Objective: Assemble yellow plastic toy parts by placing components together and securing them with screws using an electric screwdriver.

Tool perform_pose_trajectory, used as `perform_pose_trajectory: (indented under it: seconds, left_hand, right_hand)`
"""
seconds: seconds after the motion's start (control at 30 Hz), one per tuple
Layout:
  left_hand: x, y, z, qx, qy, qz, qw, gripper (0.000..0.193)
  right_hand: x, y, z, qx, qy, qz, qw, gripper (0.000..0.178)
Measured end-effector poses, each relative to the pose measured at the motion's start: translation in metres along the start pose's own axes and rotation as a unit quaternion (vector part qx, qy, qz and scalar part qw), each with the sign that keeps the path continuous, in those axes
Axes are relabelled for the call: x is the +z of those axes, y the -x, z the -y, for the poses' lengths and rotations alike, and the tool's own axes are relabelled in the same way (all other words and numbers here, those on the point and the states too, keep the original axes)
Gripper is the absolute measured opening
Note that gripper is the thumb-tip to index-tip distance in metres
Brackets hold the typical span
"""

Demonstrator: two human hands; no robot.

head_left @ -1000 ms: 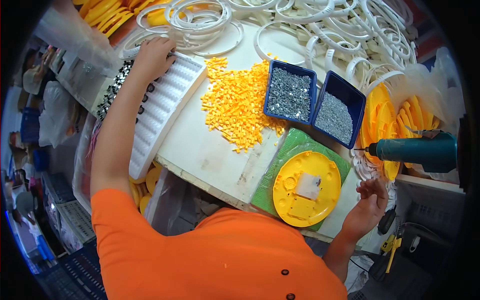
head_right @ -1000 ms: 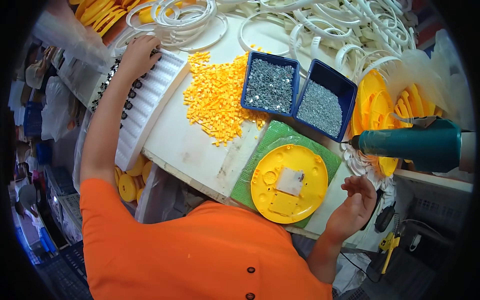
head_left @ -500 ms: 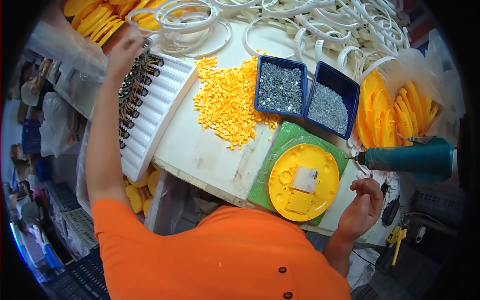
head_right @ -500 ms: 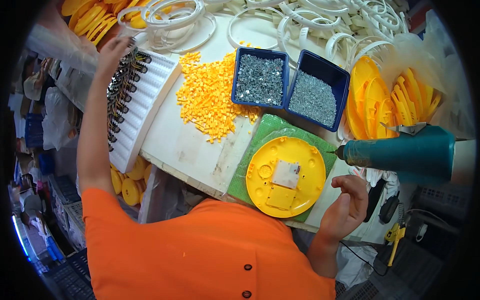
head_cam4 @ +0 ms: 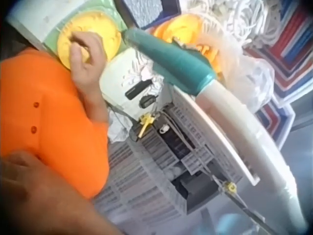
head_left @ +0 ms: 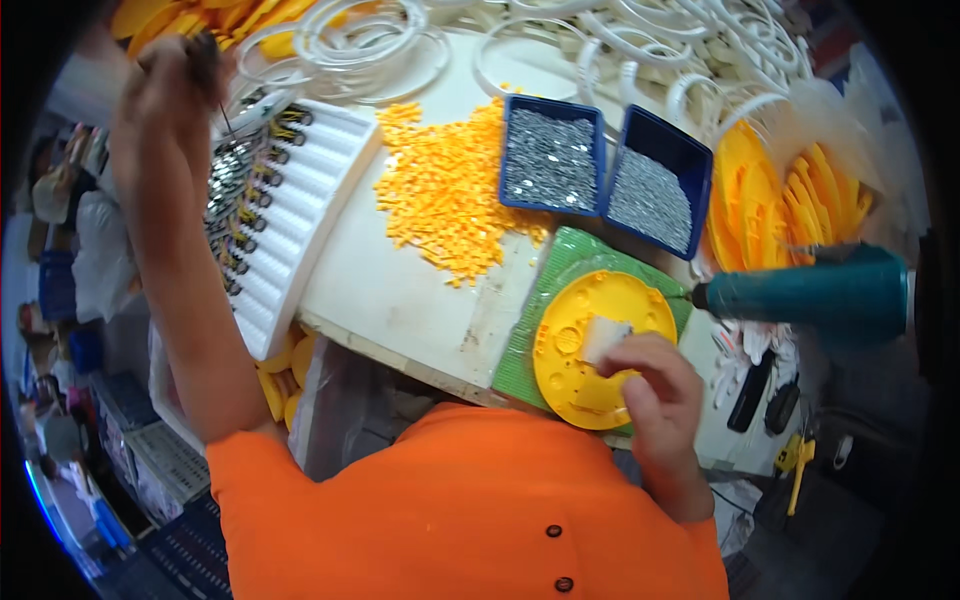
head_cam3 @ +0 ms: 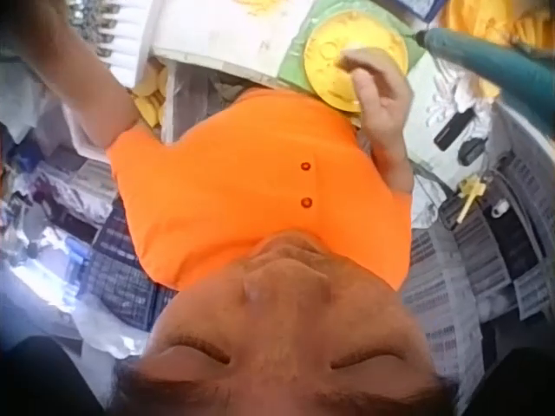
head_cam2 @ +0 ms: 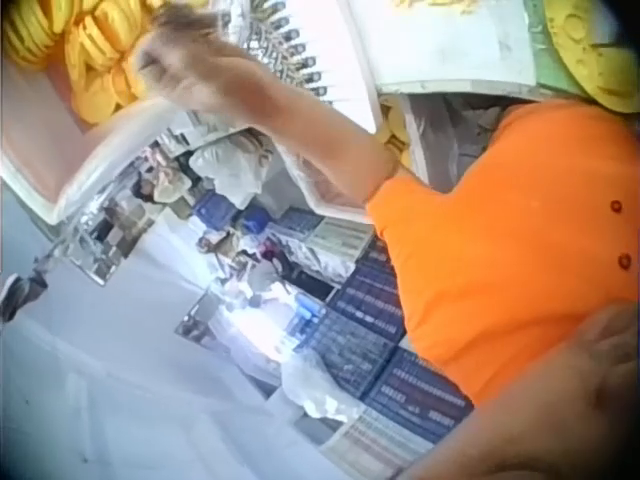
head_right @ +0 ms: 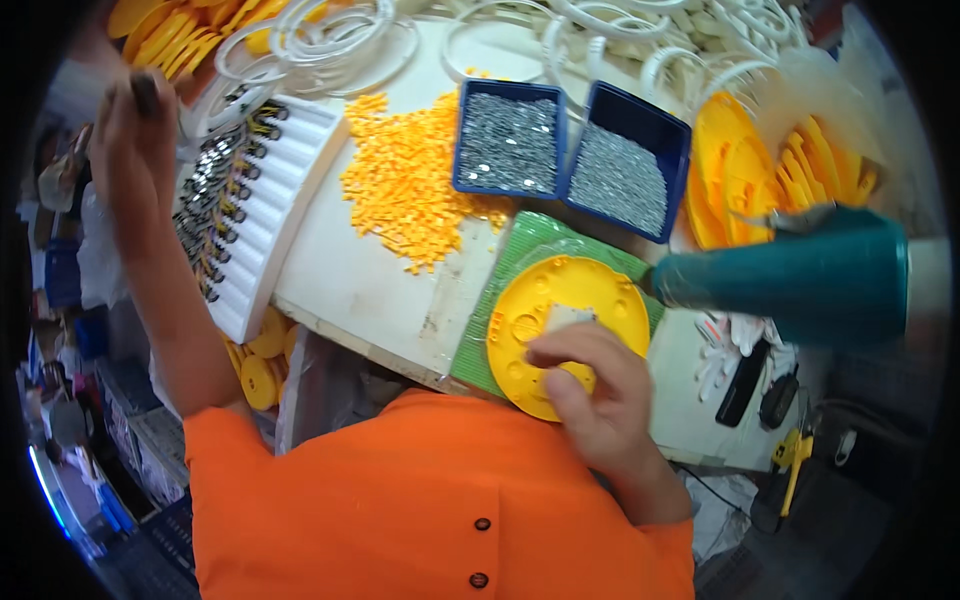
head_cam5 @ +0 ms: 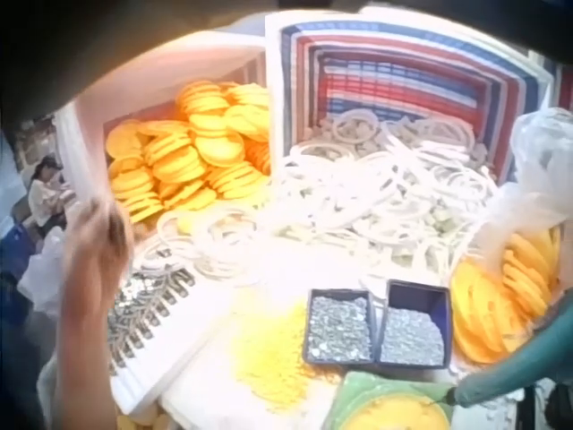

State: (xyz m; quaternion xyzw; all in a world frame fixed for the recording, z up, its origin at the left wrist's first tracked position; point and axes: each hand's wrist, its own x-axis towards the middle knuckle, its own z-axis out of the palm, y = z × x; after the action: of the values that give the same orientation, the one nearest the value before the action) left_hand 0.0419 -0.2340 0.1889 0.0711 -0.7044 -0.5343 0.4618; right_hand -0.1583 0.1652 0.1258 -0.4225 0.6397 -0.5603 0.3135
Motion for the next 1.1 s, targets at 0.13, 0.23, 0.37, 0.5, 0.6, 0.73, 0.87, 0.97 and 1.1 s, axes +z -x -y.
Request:
perform_pose_trajectory:
  seconds: [0.13, 0.23, 0.37, 0.5, 0.6, 0.73, 0.87, 0.97, 1.1]
  left_hand:
    - [0.126, 0.082, -0.028, -0.071, -0.033, 0.357, 0.931, 0.013]
    - [0.161, 0.124, -0.009, -0.061, -0.053, 0.431, 0.899, 0.022]
    - [0.179, 0.140, 0.004, -0.049, -0.019, 0.404, 0.913, 0.024]
    - [0.183, 0.129, 0.007, -0.206, 0.006, 0.388, 0.898, 0.035]
    - [0.179, 0.123, 0.023, -0.290, -0.026, 0.380, 0.878, 0.045]
    - [0.177, 0.126, 0.046, 0.003, -0.244, 0.369, 0.897, 0.040]
    - [0.178, 0.104, 0.062, -0.015, -0.220, 0.283, 0.933, 0.034]
    - [0.184, 0.068, 0.086, 0.052, -0.317, 0.248, 0.914, 0.028]
    - [0.186, 0.043, 0.134, 0.148, -0.506, 0.216, 0.822, 0.020]
  right_hand:
    - [0.020, -0.012, 0.004, 0.247, -0.244, 0.103, 0.932, 0.031]
    - [0.014, -0.006, -0.009, 0.335, -0.291, 0.149, 0.884, 0.028]
    - [0.004, 0.008, -0.020, 0.365, -0.286, 0.114, 0.879, 0.023]
    - [0.002, 0.006, -0.015, 0.202, -0.085, 0.046, 0.975, 0.017]
    - [0.000, -0.019, -0.027, -0.195, 0.419, 0.005, 0.887, 0.022]
    - [0.011, -0.018, -0.060, -0.149, 0.433, 0.044, 0.888, 0.019]
    - [0.010, -0.017, -0.067, -0.164, 0.440, 0.044, 0.882, 0.018]
    - [0.009, -0.019, -0.065, -0.166, 0.421, 0.044, 0.891, 0.020]
    - [-0.004, -0.014, -0.059, -0.231, 0.396, 0.041, 0.888, 0.022]
